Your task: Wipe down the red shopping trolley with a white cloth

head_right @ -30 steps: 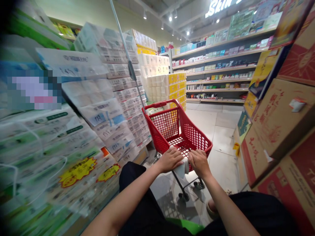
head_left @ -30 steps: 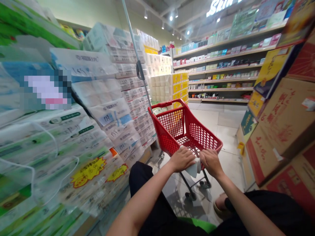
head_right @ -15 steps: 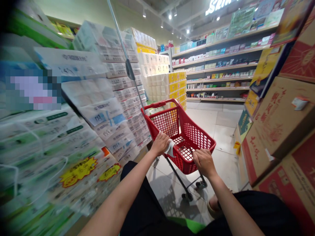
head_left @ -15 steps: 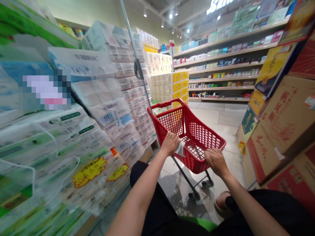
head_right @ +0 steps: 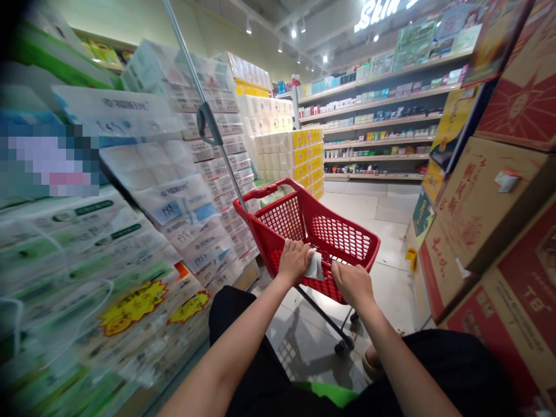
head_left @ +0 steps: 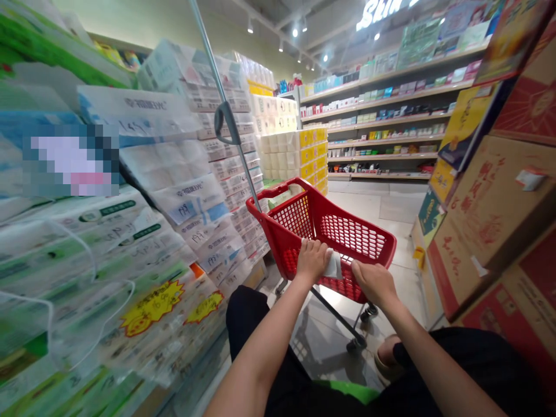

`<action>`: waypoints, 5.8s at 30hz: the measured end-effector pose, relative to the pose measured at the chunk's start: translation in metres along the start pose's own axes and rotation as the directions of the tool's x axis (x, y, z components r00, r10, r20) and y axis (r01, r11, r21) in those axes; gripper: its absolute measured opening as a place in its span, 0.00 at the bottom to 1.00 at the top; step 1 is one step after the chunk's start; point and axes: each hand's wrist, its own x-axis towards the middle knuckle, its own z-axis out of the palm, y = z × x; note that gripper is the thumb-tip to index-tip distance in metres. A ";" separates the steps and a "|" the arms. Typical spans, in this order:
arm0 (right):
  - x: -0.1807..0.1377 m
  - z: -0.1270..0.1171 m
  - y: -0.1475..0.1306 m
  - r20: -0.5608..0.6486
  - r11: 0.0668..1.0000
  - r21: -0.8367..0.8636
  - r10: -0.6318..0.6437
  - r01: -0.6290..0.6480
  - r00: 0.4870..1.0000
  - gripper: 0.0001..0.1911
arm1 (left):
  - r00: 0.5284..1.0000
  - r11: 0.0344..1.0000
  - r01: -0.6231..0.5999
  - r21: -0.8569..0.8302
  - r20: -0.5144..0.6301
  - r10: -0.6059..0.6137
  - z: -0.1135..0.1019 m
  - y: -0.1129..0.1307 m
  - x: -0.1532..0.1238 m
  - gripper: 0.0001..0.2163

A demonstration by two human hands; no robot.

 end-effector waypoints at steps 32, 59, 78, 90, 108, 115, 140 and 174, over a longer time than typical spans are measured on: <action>-0.004 0.008 0.013 -0.039 0.998 -0.008 -0.055 0.055 0.998 0.26 | 0.999 0.984 -0.009 0.180 0.035 0.002 -0.062 -0.110 -0.026 0.14; -0.005 0.005 0.000 -0.069 0.998 -0.014 -0.060 0.059 0.996 0.25 | 1.000 0.979 0.013 0.206 0.020 -0.017 -0.063 -0.114 -0.028 0.12; -0.008 0.003 -0.004 -0.084 0.995 0.038 -0.089 0.093 0.992 0.24 | 0.978 0.979 -0.204 -0.010 0.037 0.204 -0.009 0.037 -0.039 0.19; -0.004 0.005 0.001 -0.057 0.997 0.032 -0.075 0.077 0.996 0.25 | 0.999 0.980 -0.032 0.195 0.021 0.029 -0.056 -0.103 -0.036 0.14; 0.001 0.004 0.005 -0.039 0.993 0.024 -0.116 0.117 0.992 0.24 | 0.985 0.987 -0.159 -0.034 0.059 0.161 -0.022 0.024 -0.033 0.18; 0.003 0.005 0.019 -0.014 0.991 0.066 -0.116 0.117 0.993 0.24 | 0.987 0.987 -0.157 0.046 0.043 0.155 -0.038 -0.045 -0.028 0.12; -0.008 -0.017 0.050 0.043 0.843 0.064 -0.537 0.534 0.843 0.20 | 0.994 0.989 0.089 -0.117 0.072 -0.081 -0.037 -0.071 -0.050 0.09; -0.018 0.008 -0.043 -0.064 0.955 -0.020 -0.297 0.297 0.953 0.10 | 0.993 0.991 0.111 -0.069 0.033 -0.109 -0.030 0.014 -0.048 0.11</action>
